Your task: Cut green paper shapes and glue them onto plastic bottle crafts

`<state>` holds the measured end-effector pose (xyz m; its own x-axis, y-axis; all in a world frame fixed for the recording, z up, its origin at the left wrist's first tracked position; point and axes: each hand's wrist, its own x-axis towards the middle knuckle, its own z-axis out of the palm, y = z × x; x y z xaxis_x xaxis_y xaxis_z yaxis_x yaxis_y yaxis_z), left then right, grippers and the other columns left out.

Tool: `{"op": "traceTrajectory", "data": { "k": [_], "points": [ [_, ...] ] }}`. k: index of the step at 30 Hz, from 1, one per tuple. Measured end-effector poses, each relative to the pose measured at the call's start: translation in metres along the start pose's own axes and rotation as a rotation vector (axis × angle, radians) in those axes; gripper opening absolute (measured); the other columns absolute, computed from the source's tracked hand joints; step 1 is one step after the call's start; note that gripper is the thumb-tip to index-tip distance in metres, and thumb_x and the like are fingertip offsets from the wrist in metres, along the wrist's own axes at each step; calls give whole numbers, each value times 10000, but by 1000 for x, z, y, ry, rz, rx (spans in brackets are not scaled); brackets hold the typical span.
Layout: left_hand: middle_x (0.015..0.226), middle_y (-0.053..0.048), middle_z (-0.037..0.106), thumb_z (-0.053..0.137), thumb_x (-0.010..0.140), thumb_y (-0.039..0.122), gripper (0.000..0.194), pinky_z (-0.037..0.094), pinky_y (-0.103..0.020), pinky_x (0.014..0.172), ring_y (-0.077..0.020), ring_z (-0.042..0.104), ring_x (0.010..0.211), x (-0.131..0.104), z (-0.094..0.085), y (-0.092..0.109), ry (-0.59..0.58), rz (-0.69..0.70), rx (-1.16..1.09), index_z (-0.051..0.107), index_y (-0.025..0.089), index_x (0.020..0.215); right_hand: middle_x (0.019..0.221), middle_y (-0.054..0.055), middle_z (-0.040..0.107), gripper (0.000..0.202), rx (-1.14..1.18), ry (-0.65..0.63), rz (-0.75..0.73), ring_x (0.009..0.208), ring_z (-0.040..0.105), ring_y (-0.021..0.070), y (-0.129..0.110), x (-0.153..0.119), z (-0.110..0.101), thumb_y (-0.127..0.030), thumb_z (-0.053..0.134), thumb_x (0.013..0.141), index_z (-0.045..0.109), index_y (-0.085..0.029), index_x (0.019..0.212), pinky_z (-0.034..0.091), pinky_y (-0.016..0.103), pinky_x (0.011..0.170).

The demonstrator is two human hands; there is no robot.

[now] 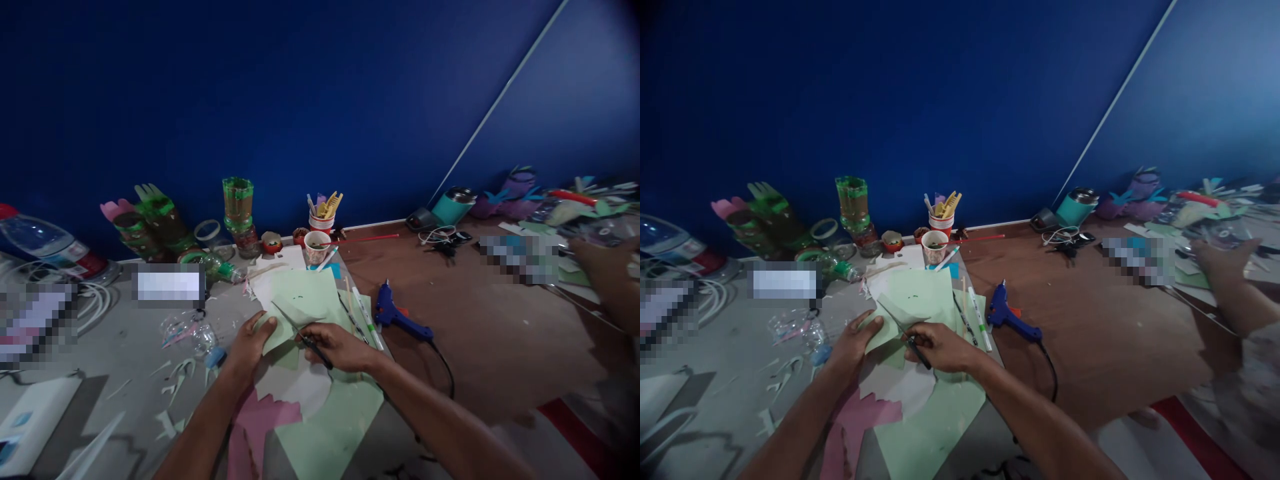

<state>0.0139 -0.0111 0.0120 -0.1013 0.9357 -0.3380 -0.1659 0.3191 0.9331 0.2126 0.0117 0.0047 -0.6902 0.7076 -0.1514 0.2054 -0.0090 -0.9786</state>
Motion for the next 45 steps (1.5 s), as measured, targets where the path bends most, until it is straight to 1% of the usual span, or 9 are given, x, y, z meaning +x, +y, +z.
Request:
{"op": "traceTrajectory", "data": {
  "k": [9,15,18,22,29,34,36,41,45],
  "points": [
    [758,-34,689,766,620,436,447,512,-259,544,-163,621,624,2,0,-2,84,-96,-61,644,164,952,652,-37,463,282,-12,92,0,588,371,86,7,4,3,-342,681,723,655,-146,923,339,215,540],
    [774,-13,697,807,590,334,455,543,-240,588,-141,647,638,5,0,-3,137,-84,-228,627,171,974,673,-17,520,552,426,187,-67,570,433,96,4,2,-6,-594,671,695,604,-154,1021,367,241,562],
    [749,7,693,812,588,288,390,538,-207,585,-108,635,600,8,0,-5,101,-33,-322,632,169,913,842,47,597,631,665,70,-121,605,473,109,3,-2,-13,-650,631,698,574,-167,1099,387,262,597],
    [732,21,693,826,550,223,399,528,-193,548,-107,642,585,10,0,-5,110,9,-413,623,178,891,789,58,617,591,742,-30,-79,537,412,92,4,-2,-15,-637,625,707,606,-144,1033,320,236,522],
    [624,60,649,803,545,193,342,499,-199,494,-106,620,520,11,-2,-5,87,3,-436,575,191,801,798,39,624,476,840,231,-95,533,434,98,10,5,-18,-528,685,711,617,-178,1027,366,248,546],
    [630,37,672,805,540,184,323,522,-216,547,-124,644,564,10,-1,-2,109,-5,-471,574,178,765,735,35,625,513,993,85,18,529,481,111,12,6,-24,-584,635,712,628,-159,999,362,235,501],
    [611,33,670,804,541,190,309,503,-198,505,-125,643,549,10,0,-2,131,-11,-475,561,177,731,719,38,628,580,977,48,36,508,483,109,11,6,-24,-641,606,701,630,-148,1005,349,231,479],
    [589,38,660,793,564,217,300,510,-220,482,-135,633,511,10,2,-4,144,-9,-449,528,183,699,607,-11,592,527,669,293,95,437,416,72,8,5,-16,-595,673,686,630,-145,958,335,223,463],
    [666,28,679,789,581,249,305,525,-229,512,-132,641,536,8,3,-3,128,8,-392,595,173,803,561,-32,561,514,441,311,104,432,415,69,5,5,-9,-582,655,711,602,-141,968,303,217,445]
  ]
}}
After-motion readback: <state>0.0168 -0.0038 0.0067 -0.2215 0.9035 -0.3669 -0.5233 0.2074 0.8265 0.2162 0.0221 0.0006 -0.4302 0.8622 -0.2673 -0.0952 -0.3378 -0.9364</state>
